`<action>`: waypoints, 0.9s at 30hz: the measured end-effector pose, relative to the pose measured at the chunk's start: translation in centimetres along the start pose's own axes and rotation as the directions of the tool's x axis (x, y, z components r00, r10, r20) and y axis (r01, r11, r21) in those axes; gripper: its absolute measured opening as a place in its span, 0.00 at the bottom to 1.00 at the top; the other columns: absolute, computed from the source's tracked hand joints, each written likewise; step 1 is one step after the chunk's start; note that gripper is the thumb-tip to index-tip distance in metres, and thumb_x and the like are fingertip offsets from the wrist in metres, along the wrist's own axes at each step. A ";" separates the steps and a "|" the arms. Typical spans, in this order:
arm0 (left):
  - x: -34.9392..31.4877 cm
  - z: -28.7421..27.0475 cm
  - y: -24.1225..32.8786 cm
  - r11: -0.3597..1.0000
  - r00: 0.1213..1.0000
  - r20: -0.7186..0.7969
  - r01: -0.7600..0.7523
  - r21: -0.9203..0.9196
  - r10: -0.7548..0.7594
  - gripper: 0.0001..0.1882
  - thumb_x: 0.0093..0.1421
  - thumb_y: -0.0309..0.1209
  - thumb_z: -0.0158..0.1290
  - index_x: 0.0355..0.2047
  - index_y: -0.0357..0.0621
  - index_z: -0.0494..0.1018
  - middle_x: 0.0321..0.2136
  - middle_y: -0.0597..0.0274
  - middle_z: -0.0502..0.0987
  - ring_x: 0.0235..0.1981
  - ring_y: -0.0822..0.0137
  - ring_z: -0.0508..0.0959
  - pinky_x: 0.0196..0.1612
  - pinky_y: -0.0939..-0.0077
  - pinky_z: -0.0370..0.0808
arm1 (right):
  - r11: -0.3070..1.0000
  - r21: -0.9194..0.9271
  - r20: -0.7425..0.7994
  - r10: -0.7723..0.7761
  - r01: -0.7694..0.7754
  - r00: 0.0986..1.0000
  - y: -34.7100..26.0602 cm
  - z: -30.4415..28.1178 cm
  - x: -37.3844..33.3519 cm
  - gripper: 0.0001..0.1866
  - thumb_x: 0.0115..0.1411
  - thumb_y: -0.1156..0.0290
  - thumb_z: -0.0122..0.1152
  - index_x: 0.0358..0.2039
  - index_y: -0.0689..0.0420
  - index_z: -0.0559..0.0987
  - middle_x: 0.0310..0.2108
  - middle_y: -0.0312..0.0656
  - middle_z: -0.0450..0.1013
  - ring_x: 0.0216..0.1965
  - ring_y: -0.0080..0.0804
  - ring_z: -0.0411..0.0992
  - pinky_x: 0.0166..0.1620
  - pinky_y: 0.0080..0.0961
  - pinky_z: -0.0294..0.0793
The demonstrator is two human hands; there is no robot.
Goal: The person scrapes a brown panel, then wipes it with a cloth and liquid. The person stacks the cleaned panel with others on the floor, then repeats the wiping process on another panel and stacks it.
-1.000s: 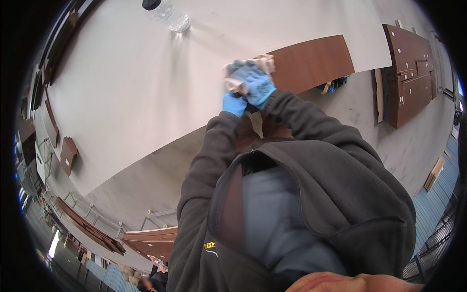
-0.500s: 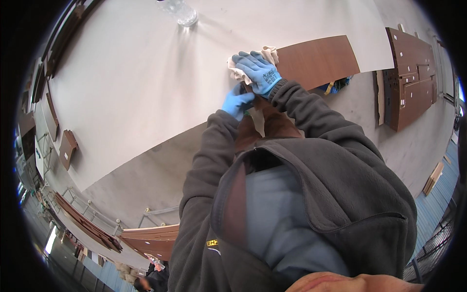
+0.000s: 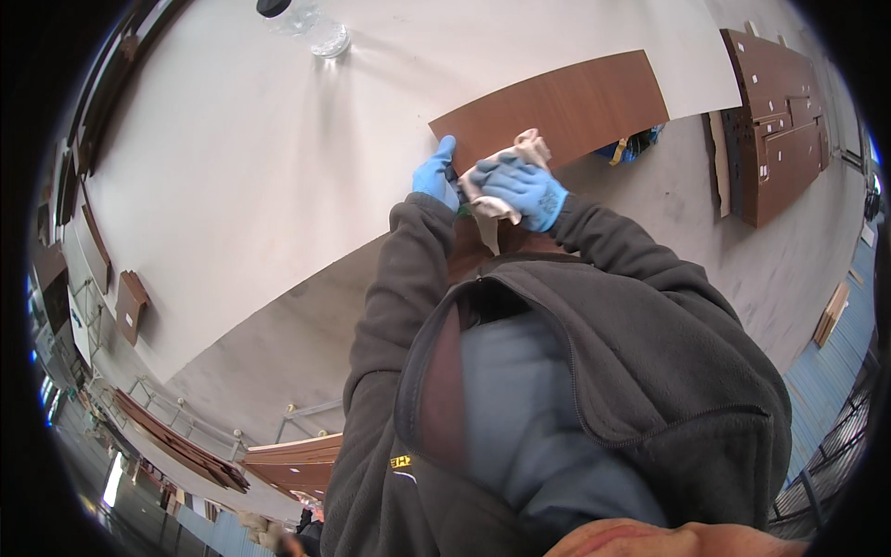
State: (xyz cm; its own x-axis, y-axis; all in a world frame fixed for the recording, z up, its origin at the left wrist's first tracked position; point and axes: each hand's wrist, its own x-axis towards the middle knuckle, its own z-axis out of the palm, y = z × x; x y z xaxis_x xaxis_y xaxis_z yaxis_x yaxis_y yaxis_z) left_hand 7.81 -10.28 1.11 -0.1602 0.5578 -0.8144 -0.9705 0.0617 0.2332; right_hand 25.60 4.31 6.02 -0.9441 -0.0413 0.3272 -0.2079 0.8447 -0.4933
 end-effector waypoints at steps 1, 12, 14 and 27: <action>0.2 0.0 0.1 0.999 0.996 -0.082 0.036 0.041 -0.032 0.25 0.70 0.49 0.57 0.57 0.44 0.75 0.52 0.54 0.82 0.53 0.50 0.81 0.56 0.42 0.78 | 0.996 -0.087 0.036 0.002 0.001 0.999 1.0 -0.8 -0.8 0.15 0.55 0.71 0.63 0.44 0.52 0.82 0.50 0.39 0.79 0.58 0.35 0.76 0.65 0.41 0.65; 1.1 -0.8 -0.5 0.991 0.972 0.220 0.103 -0.091 -0.081 0.23 0.73 0.49 0.53 0.51 0.39 0.78 0.48 0.54 0.83 0.48 0.53 0.83 0.54 0.55 0.81 | 0.966 -0.060 -0.378 0.210 -0.251 0.902 -2.6 3.7 2.9 0.11 0.60 0.66 0.59 0.42 0.52 0.83 0.45 0.40 0.79 0.51 0.40 0.77 0.57 0.47 0.74; 1.2 -1.2 -0.3 0.990 0.958 0.278 0.097 -0.103 -0.064 0.24 0.73 0.49 0.52 0.50 0.37 0.78 0.48 0.53 0.83 0.48 0.53 0.83 0.54 0.59 0.81 | 0.959 -0.176 -0.130 0.202 -0.223 0.971 -3.0 4.5 3.5 0.13 0.56 0.67 0.62 0.42 0.54 0.83 0.45 0.40 0.79 0.52 0.37 0.76 0.56 0.47 0.74; -1.2 0.9 -0.1 0.994 0.999 -0.052 0.002 0.109 0.003 0.37 0.71 0.62 0.48 0.66 0.45 0.67 0.60 0.55 0.77 0.59 0.52 0.79 0.60 0.49 0.78 | 0.647 -0.224 -0.400 0.621 -0.729 0.674 7.4 -1.5 4.8 0.26 0.53 0.74 0.63 0.55 0.50 0.76 0.51 0.44 0.74 0.52 0.43 0.73 0.56 0.38 0.72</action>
State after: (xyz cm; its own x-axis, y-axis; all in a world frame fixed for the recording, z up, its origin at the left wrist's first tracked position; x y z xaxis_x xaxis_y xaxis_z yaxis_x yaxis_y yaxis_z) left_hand 8.24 -10.23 2.50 -0.1727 0.5142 -0.8401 -0.9455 0.1524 0.2876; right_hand 19.89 11.21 5.13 -0.6629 0.7102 0.2371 0.6108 0.6961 -0.3773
